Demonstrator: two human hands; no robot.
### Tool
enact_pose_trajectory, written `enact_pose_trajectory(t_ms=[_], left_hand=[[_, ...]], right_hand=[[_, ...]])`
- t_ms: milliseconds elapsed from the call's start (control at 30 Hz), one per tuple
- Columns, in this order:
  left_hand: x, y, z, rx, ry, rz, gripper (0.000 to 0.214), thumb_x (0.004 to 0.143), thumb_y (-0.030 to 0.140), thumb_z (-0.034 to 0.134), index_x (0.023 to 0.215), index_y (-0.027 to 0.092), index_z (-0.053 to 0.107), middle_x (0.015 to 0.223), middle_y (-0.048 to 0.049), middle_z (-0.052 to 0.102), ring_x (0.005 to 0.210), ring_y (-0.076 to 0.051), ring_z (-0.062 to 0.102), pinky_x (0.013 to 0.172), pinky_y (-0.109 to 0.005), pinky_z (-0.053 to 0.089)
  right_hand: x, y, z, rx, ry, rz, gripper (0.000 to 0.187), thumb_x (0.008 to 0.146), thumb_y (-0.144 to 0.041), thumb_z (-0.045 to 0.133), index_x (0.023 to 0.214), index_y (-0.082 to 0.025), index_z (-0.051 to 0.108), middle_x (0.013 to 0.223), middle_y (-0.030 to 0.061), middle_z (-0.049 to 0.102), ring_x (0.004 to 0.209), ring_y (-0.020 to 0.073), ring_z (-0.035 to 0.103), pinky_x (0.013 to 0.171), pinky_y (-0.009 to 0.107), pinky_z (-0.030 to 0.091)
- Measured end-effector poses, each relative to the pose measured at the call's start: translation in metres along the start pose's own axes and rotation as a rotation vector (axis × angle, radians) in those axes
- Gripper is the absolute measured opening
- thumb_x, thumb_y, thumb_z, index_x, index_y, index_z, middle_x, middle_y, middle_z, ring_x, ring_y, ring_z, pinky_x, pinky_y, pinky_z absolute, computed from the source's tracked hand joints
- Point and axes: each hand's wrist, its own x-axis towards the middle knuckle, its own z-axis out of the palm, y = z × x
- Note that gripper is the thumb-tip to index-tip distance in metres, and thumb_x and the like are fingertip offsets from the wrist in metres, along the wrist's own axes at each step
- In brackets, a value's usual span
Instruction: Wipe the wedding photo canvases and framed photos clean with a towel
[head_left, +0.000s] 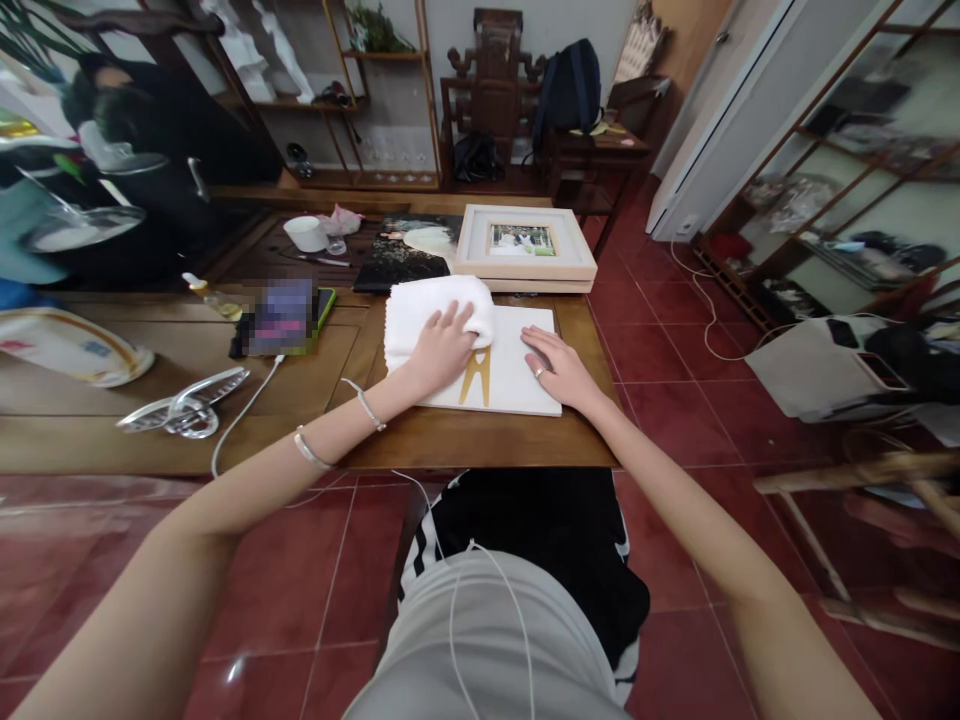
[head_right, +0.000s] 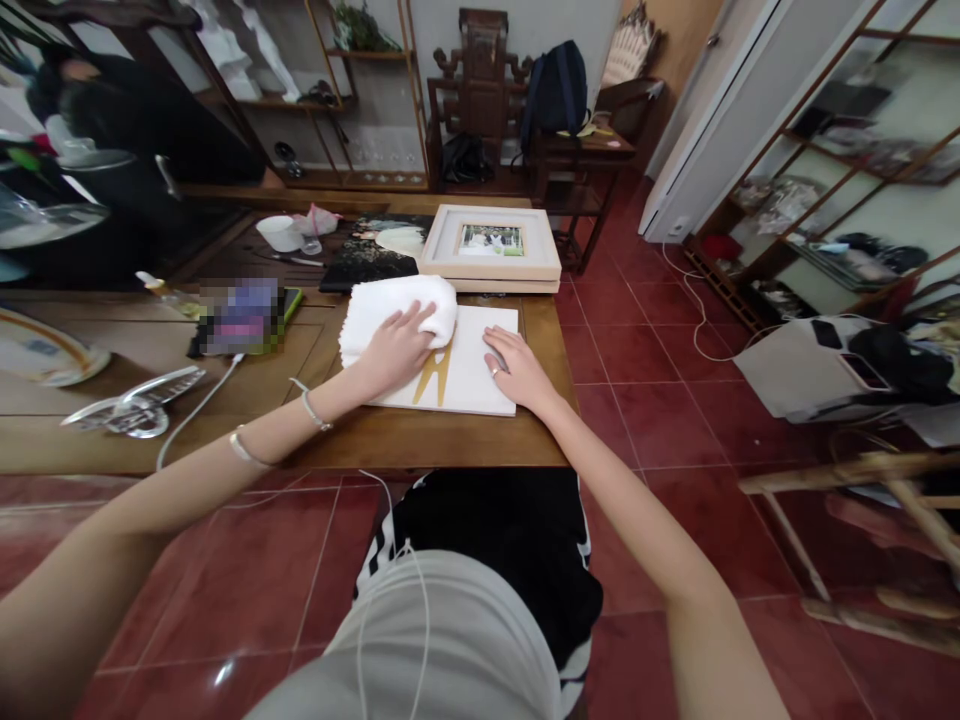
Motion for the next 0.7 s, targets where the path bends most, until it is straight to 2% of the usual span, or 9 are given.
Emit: enact_pose_trajectory(t_ms=[100,200,333,433,567,700], left_hand=[[-0.005,0.002,0.006,0.015,0.038,-0.009,0.031,0.091,0.008,0.047,0.108,0.009,0.073,0.15,-0.0208,0.044,0.139,-0.04,0.039,0.107,-0.053,0.041],[-0.018,0.018,0.0,0.051,0.023,-0.038,0.031,0.091,0.008,0.047,0.106,0.009,0.075,0.147,-0.0225,0.047,0.136,-0.042,0.044,0.104,-0.053,0.044],[-0.051,0.051,-0.016,0.11,-0.023,-0.092,0.031,0.091,0.008,0.048,0.099,0.009,0.077,0.143,-0.0234,0.051,0.13,-0.042,0.051,0.1,-0.05,0.048],[-0.08,0.068,-0.03,0.151,-0.051,-0.062,0.031,0.09,0.005,0.047,0.101,0.008,0.077,0.141,-0.0234,0.053,0.128,-0.04,0.054,0.1,-0.048,0.049],[-0.096,0.065,-0.045,0.129,-0.103,0.023,0.031,0.087,0.004,0.05,0.1,0.011,0.078,0.142,-0.0218,0.054,0.127,-0.04,0.055,0.094,-0.045,0.055],[-0.079,0.046,-0.048,0.047,-0.115,0.055,0.031,0.09,0.008,0.048,0.102,0.011,0.076,0.143,-0.0221,0.052,0.131,-0.038,0.052,0.095,-0.043,0.055]], right_hand=[[0.0,-0.001,0.0,0.002,-0.001,0.003,0.041,0.093,-0.027,0.048,0.13,-0.018,0.062,0.143,0.0102,0.057,0.139,0.0256,0.046,0.12,0.052,0.03],[0.0,-0.001,0.0,-0.001,-0.005,0.0,0.041,0.093,-0.028,0.048,0.131,-0.018,0.062,0.143,0.01,0.057,0.139,0.0251,0.046,0.12,0.051,0.031],[0.0,-0.001,-0.001,-0.002,-0.011,0.003,0.041,0.093,-0.028,0.048,0.13,-0.018,0.062,0.143,0.0103,0.057,0.139,0.0252,0.046,0.121,0.051,0.029],[0.001,-0.002,-0.001,0.004,-0.016,0.004,0.041,0.093,-0.027,0.048,0.13,-0.018,0.062,0.143,0.0111,0.057,0.14,0.0258,0.046,0.121,0.052,0.029],[0.0,-0.002,-0.001,0.016,-0.014,0.009,0.042,0.093,-0.028,0.048,0.131,-0.018,0.062,0.144,0.0108,0.056,0.14,0.0259,0.045,0.121,0.052,0.028],[0.0,-0.001,0.0,0.025,-0.008,0.006,0.041,0.093,-0.028,0.05,0.131,-0.022,0.062,0.143,0.0082,0.057,0.14,0.0257,0.046,0.121,0.053,0.028]])
